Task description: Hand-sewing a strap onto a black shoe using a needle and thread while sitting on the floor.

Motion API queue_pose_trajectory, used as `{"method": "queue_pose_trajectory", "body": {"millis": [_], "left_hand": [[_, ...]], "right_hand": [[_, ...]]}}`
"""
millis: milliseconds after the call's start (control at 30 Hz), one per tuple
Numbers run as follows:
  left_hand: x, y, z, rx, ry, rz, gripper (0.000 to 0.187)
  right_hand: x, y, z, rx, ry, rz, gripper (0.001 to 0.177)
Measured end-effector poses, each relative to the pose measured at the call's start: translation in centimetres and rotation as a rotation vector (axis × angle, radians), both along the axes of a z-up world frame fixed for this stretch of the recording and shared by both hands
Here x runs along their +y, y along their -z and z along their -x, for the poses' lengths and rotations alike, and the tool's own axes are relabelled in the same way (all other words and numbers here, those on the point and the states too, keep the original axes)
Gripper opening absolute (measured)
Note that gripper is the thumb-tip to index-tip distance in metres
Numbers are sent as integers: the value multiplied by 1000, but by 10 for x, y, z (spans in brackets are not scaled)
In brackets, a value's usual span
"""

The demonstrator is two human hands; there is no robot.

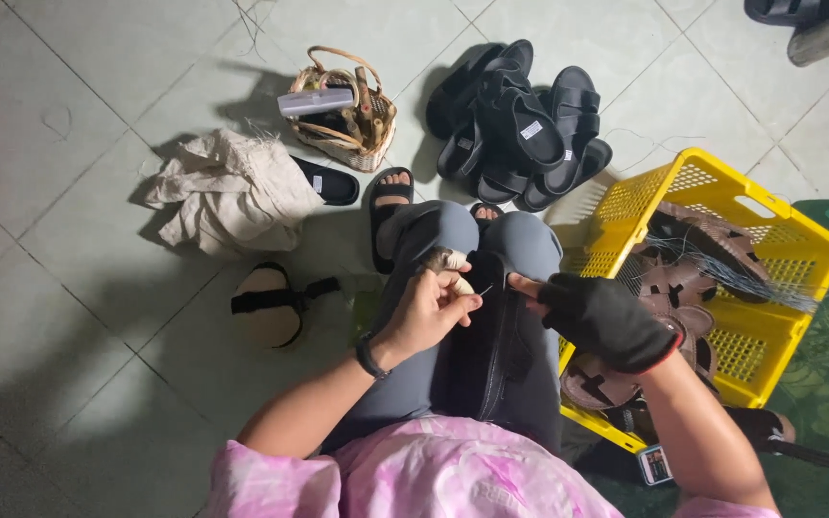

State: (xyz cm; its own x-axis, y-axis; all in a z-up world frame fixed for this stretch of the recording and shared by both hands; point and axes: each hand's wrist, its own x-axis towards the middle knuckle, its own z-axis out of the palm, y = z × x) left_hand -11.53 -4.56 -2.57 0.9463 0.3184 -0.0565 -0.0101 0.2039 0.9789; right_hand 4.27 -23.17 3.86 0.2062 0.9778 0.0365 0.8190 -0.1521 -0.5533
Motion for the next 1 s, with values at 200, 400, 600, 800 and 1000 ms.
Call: {"method": "queue_pose_trajectory", "body": {"millis": [200,400,600,800,1000], "left_hand": [[-7,-42,-17,-180,-142,-512,35],[-17,-48,-19,-133,-147,-893,26],[-19,-25,-8,-440,-227,-1063,16],[-13,-38,0,-532,-298,-1067,17],[0,-42,2,-415,-58,-857,35]], "right_hand": [[-9,-44,13,-2,102,304,56],[-31,-58,15,-188,145,397,66],[-22,-2,27,-117,205,90,43],[-31,-16,23,581,183,-64,17],[-35,-31,14,1837,543,-1022,16]]}}
